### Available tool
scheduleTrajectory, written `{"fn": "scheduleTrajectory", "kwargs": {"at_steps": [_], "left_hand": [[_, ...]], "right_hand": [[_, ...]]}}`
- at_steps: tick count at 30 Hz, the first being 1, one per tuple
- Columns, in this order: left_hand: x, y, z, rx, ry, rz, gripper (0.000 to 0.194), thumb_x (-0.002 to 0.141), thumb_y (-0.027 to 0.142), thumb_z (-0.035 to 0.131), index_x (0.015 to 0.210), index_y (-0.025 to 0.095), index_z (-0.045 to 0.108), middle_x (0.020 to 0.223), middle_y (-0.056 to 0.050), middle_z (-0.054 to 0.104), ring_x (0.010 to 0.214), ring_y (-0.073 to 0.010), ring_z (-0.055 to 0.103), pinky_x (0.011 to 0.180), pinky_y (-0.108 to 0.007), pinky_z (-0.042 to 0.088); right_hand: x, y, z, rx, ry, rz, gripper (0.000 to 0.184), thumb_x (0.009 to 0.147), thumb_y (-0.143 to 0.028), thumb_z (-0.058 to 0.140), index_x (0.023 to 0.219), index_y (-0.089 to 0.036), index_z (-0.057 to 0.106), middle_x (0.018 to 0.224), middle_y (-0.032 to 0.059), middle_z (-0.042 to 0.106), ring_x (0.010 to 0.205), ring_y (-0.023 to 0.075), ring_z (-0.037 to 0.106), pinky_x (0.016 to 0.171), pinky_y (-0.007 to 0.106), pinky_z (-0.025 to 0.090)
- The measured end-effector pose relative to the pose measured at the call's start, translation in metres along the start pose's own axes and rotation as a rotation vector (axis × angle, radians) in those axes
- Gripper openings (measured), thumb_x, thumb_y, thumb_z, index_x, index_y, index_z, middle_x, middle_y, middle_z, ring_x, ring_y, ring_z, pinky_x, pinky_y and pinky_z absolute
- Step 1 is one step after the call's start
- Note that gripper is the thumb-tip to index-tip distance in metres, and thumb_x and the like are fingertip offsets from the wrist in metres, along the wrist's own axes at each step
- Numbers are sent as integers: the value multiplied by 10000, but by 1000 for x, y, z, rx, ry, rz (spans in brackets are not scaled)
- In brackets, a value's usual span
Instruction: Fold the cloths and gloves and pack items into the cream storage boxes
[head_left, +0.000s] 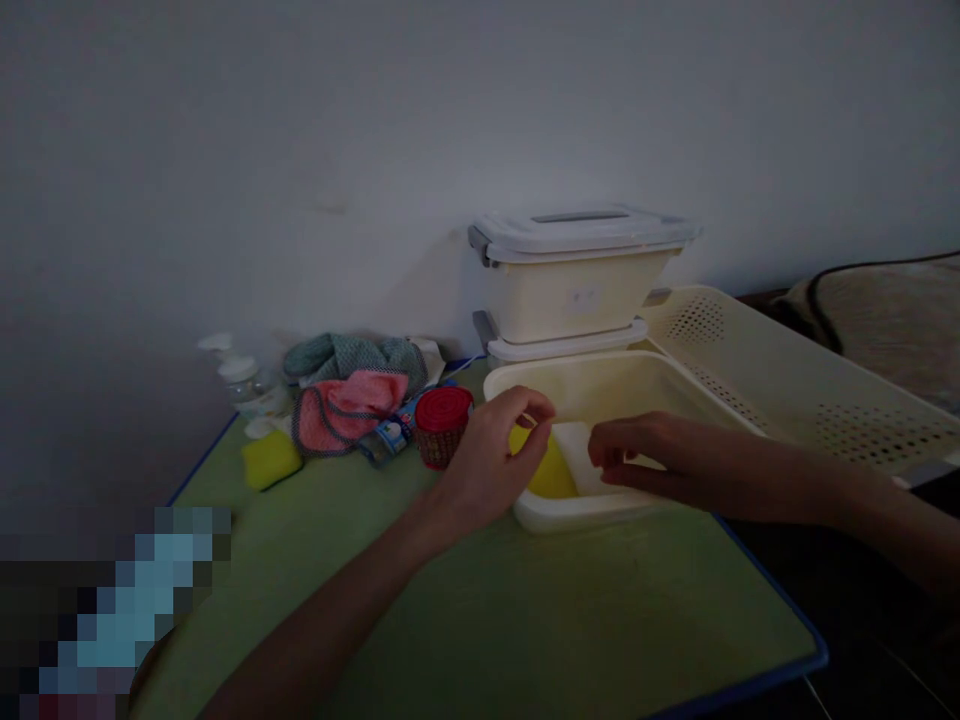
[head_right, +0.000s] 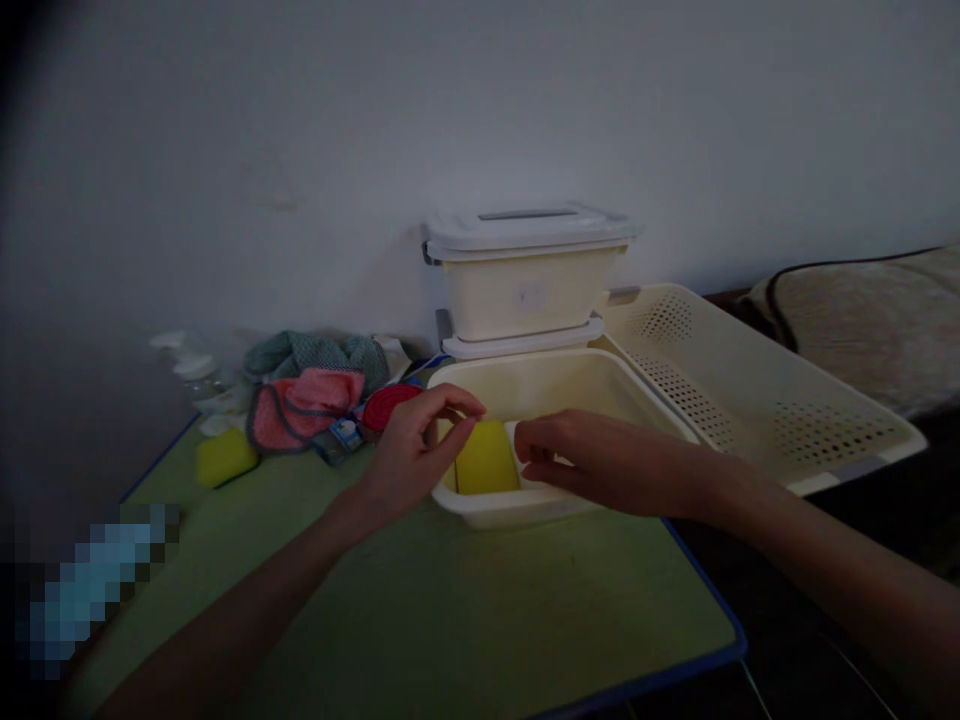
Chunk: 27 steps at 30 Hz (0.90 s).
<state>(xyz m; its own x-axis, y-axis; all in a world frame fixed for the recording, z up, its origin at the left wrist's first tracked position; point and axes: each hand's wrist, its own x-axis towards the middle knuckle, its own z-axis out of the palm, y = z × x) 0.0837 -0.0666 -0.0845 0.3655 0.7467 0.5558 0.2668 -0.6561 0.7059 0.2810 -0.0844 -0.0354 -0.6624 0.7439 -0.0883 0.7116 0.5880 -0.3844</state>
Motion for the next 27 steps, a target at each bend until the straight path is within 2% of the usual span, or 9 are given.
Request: {"fn": "scheduleTrajectory", "kwargs": {"at_steps": [4,6,11,13,15,19,22,25,27], "left_hand": [[-23,-2,-18,113,-20,84,125,835,148,455,897,157,563,1108,-107,596,1021,-170,562,885,-338,443],[-39,-7,-29,198,-41,90,150,844,161,452,939,159,568,1196,-124,551,1078,-185,538,911,-358,434],[-80,-35,-56,398,80,63,166,820,116,446,923,156,570,1106,-116,575,1057,-189,541,917,-366,432],[-92,-50,-66,443,126,7,158,804,105,445,890,163,565,1071,-101,577,1033,-190,550,909,-362,436],[-99,-64,-75,470,175,-64,152,797,102,442,862,174,559,1043,-85,576,1015,-192,554,906,-368,438],[-90,-84,-96,498,315,-148,144,765,94,458,827,164,568,1001,-77,567,1018,-199,539,918,-367,430],[-69,-96,-113,520,460,-247,152,768,134,487,875,158,592,1077,-85,543,1100,-202,490,978,-355,384],[-47,-111,-128,528,533,-330,251,863,209,380,941,149,610,1169,-103,510,1138,-189,472,997,-339,361],[-36,-123,-134,531,524,-376,325,892,228,314,944,142,623,1157,-108,530,1120,-182,495,983,-326,372]], "right_hand": [[-8,-5,1,38,90,9,177,867,-332,419,799,-238,552,761,16,622,688,167,584,629,312,434],[-11,-8,0,20,163,6,195,873,-363,416,805,-238,549,768,23,621,701,170,588,639,317,436],[-17,-36,11,-93,471,-145,124,892,-300,415,850,-240,515,792,41,599,703,170,568,624,306,414],[-15,-55,24,-125,522,-273,123,899,-235,402,835,-237,507,752,37,584,677,161,549,610,292,396],[-7,-75,44,-170,477,-381,152,894,-196,403,792,-225,513,697,34,571,652,161,529,600,292,376],[28,-99,98,-219,310,-456,180,869,-148,408,745,-198,528,700,37,583,614,151,500,563,282,349],[63,-103,133,-156,236,-408,134,848,-142,447,754,-184,532,717,26,587,643,144,519,579,263,360],[91,-98,154,-4,246,-313,135,840,-116,439,759,-174,529,733,24,578,663,131,527,605,238,383],[101,-92,161,103,253,-261,127,821,-91,444,766,-172,526,744,24,579,675,129,533,614,233,395]]}}
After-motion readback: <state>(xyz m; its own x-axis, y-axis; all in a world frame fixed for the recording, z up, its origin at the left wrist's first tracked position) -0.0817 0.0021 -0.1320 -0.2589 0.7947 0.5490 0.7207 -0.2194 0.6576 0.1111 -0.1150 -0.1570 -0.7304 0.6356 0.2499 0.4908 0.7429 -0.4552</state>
